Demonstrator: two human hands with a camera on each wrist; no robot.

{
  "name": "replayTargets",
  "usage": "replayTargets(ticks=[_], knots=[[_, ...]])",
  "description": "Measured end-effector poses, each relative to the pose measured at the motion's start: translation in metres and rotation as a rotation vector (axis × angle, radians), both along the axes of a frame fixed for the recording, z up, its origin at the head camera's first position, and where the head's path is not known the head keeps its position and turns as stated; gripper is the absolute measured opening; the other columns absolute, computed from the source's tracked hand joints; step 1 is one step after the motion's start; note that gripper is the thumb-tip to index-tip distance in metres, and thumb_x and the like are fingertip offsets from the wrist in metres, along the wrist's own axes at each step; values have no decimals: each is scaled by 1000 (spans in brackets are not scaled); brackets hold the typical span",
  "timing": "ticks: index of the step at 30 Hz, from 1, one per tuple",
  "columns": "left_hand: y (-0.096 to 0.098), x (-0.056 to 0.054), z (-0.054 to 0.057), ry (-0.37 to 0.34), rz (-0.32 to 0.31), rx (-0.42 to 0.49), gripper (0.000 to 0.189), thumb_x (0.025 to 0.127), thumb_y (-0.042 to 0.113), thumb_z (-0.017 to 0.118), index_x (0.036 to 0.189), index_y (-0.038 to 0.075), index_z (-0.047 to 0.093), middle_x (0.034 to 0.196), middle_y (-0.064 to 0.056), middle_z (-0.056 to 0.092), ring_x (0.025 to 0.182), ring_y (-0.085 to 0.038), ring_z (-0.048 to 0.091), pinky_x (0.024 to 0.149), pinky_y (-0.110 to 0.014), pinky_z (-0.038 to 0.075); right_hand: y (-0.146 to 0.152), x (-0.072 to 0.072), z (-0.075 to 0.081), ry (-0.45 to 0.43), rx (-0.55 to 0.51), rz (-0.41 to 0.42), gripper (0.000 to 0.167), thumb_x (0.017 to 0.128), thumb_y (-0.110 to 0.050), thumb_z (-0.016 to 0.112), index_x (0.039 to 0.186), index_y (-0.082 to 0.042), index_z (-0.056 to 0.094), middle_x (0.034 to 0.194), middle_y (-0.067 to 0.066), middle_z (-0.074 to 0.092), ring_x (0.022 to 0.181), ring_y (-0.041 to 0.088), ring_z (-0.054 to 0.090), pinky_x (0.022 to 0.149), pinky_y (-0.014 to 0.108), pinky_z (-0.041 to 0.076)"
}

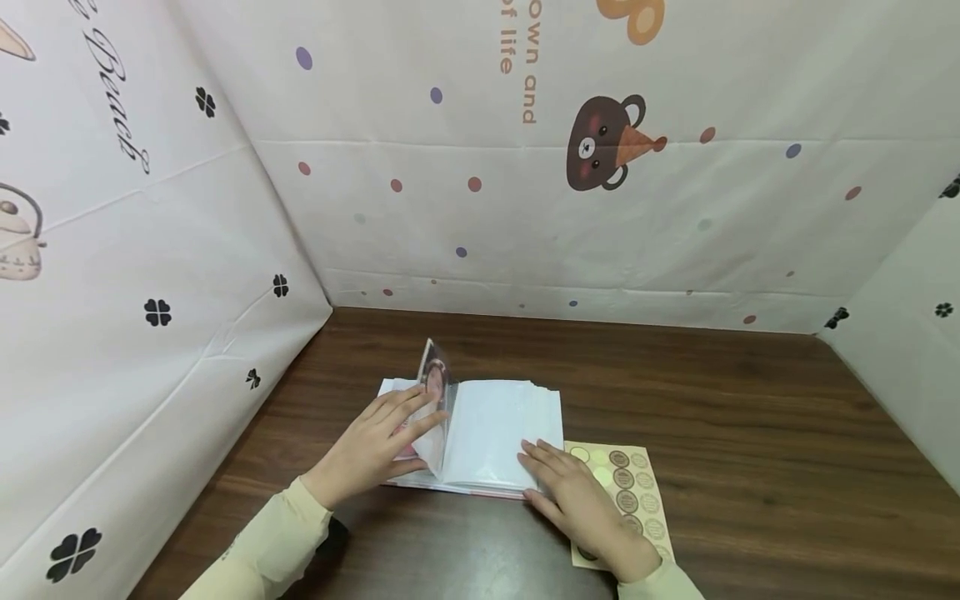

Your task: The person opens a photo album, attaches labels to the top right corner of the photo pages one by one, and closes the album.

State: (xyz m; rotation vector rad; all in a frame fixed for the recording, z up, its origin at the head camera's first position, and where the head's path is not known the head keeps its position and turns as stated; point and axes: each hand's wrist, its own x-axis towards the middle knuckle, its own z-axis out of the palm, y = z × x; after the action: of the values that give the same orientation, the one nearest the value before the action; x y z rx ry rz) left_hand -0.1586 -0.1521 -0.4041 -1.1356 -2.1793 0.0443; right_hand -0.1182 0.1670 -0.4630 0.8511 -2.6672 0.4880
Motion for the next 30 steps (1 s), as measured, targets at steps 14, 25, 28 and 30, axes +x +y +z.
replayTargets(ticks=[14,25,28,30], knots=[[-12,-3,-9,128,-37,-58,45,70,49,77,101,18,68,110,1,71,106,-17,64,97,-34,50,2,0,3,10,-9,9,46,86,-25,69,129,-10,62,138,5,58,128,29,53,97,49,47],[-19,0,-14,51,-52,-74,27,73,37,79,86,17,67,90,5,70,89,-14,65,86,-29,53,4,0,1,22,-14,23,46,87,-26,69,129,-11,61,139,3,57,128,27,53,98,48,47],[-21,1,-17,44,-35,-106,26,73,37,79,82,17,65,84,5,68,84,-13,64,83,-28,53,4,0,0,16,-8,22,45,88,-27,68,130,-12,61,140,2,56,129,26,53,99,47,47],[-22,1,-19,47,-28,-129,26,74,37,78,81,17,64,82,6,66,81,-12,64,81,-27,53,4,0,0,13,-5,21,45,88,-28,68,130,-12,61,140,2,56,129,26,53,99,47,47]])
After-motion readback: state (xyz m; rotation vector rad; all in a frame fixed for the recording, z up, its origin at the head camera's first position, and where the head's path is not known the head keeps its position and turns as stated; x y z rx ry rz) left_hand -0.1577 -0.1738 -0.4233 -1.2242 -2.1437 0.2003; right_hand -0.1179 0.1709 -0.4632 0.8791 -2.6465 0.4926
